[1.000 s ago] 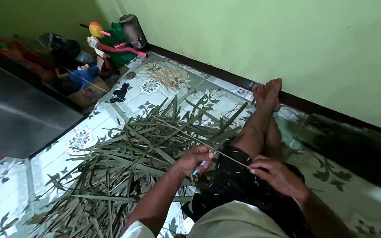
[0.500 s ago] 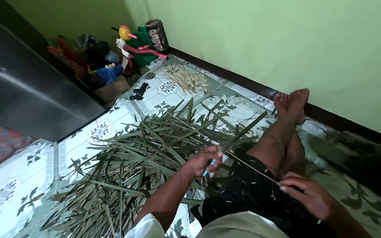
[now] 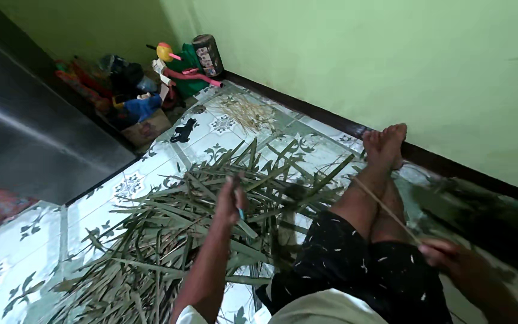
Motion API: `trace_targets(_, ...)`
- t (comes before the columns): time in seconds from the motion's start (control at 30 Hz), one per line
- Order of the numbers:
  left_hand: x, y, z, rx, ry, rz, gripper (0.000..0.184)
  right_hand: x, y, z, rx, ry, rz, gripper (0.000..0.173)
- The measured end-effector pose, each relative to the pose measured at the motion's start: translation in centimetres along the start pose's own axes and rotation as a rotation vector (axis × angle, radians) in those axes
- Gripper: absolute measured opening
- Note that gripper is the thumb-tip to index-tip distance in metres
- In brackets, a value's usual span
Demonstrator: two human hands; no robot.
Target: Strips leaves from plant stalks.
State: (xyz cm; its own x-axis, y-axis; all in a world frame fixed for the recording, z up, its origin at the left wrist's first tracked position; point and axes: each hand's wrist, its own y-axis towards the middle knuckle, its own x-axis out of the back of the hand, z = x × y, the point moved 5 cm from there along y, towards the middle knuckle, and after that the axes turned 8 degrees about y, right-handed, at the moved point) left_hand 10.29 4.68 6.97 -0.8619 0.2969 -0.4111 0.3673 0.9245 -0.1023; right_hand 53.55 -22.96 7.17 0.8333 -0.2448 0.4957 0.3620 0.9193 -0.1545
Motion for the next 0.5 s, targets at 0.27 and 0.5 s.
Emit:
trace_targets(0.27,-14.7,-5.5,9.4,0.287,0.62,0.676,0.033,-10.2,3.2,8.0,0.137,0.072,0.223,0.021)
trace_targets(0.5,-10.9,-3.6,6.6,0.197,0.231,0.434,0.02,-10.9,2.2,6.3,0.134,0.074,0.288,0.023)
